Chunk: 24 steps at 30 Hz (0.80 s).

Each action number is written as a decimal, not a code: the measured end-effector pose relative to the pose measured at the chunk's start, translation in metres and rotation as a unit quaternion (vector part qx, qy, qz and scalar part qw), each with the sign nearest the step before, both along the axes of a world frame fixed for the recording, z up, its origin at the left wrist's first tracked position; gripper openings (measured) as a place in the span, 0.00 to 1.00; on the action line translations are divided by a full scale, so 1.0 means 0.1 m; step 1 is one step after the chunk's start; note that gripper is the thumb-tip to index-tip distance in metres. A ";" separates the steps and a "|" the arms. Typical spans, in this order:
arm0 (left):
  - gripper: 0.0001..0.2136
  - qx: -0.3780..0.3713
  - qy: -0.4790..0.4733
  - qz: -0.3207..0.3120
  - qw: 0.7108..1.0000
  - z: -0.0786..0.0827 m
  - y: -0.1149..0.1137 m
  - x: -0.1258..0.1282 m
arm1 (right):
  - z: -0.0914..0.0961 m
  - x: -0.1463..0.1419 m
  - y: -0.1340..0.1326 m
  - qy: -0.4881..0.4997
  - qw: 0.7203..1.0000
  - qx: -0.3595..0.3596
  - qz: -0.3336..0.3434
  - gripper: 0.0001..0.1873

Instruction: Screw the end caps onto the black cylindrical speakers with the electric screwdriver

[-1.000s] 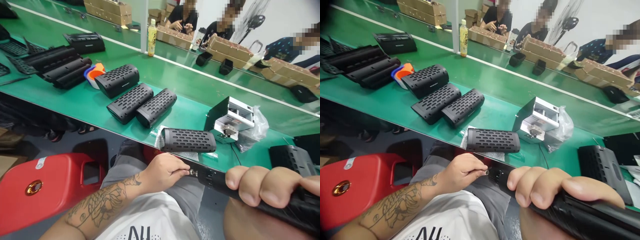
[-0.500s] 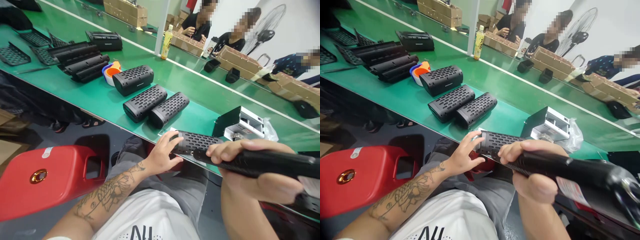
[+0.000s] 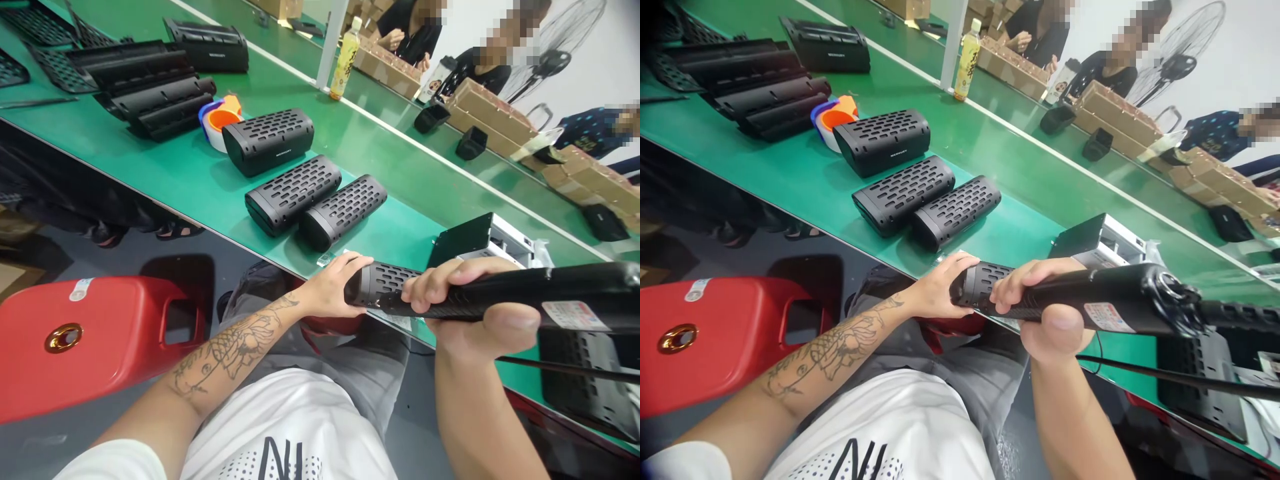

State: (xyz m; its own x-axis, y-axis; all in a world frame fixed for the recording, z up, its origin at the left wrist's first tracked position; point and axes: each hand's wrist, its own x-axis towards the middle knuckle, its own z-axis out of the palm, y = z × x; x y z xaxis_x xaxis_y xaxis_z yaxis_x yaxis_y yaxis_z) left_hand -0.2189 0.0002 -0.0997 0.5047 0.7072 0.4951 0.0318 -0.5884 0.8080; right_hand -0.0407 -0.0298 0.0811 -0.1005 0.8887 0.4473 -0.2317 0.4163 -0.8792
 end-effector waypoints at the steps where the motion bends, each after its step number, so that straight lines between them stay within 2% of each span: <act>1: 0.49 -0.001 0.003 -0.002 1.000 0.01 0.02 0.00 | 0.00 0.00 0.01 0.000 1.000 0.001 0.012 0.17; 6: 0.52 -0.004 0.024 -0.006 1.000 0.04 0.10 0.00 | 0.02 -0.03 0.02 -0.004 0.999 0.006 0.044 0.15; 13: 0.49 0.048 0.016 0.008 0.999 0.04 0.15 0.01 | 0.01 -0.13 -0.01 0.020 0.999 0.011 0.045 0.17; 18: 0.49 0.042 0.004 0.008 0.999 0.06 0.15 0.01 | -0.01 -0.15 -0.01 0.023 0.997 -0.014 0.069 0.14; 24: 0.49 0.033 0.021 0.002 0.999 0.06 0.17 0.01 | -0.05 -0.13 0.04 0.022 0.996 0.003 0.087 0.13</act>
State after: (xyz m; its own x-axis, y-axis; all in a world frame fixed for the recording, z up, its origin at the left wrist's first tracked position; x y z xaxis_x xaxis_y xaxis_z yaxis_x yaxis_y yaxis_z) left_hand -0.2181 0.0169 -0.0942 0.5225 0.6755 0.5203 0.0669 -0.6408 0.7648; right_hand -0.0534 -0.0254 0.0763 -0.2340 0.8566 0.4600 -0.3388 0.3716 -0.8644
